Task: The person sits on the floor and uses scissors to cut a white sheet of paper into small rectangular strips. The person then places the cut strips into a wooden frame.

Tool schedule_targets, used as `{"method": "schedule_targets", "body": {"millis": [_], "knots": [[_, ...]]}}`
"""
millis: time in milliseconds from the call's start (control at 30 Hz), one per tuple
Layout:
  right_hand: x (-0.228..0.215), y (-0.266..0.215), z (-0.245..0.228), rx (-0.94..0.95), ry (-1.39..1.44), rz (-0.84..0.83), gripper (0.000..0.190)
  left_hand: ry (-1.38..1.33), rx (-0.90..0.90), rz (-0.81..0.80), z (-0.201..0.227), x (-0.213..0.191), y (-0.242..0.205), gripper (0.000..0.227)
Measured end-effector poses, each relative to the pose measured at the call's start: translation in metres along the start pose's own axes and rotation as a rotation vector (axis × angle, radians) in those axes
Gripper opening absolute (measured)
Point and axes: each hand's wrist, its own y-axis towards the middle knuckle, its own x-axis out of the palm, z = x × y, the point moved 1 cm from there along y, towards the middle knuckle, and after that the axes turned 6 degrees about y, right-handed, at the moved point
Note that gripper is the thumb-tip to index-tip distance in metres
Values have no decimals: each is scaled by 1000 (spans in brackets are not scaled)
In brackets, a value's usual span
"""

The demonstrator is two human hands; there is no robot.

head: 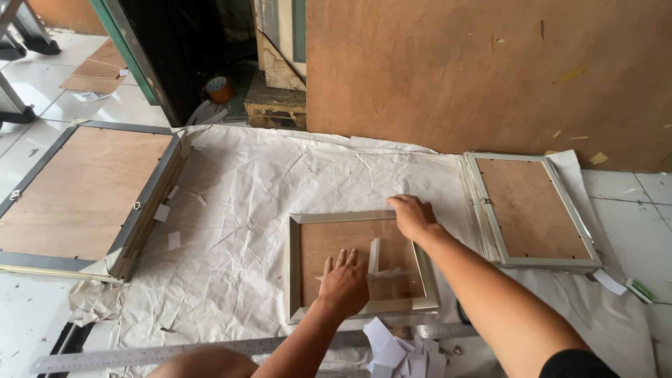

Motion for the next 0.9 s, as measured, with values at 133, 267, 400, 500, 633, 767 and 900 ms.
{"method": "schedule_targets", "body": {"millis": [133,267,400,500,633,767,900], "knots": [[5,31,24,-89,35,-16,78,142,-15,-46,-19,18,21,75],[-21,18,4,112,171,-34,56,160,-25,-152,-11,14,14,68],[-40,10,-3,285,284,-112,51,133,-59,-176,-6,11,13,69],[-11,30,29,55,192,-36,35,154,-41,-80,-12,28,20,63],[15,27,54,-82,231,65,34,105,-62,-120,-9,23,18,61],[27,14,58,-209,342,239,30,89,-79,-125,-7,20,15,75],[30,1,55,-231,404,291,30,70,-75,-160,-6,17,12,81]]}}
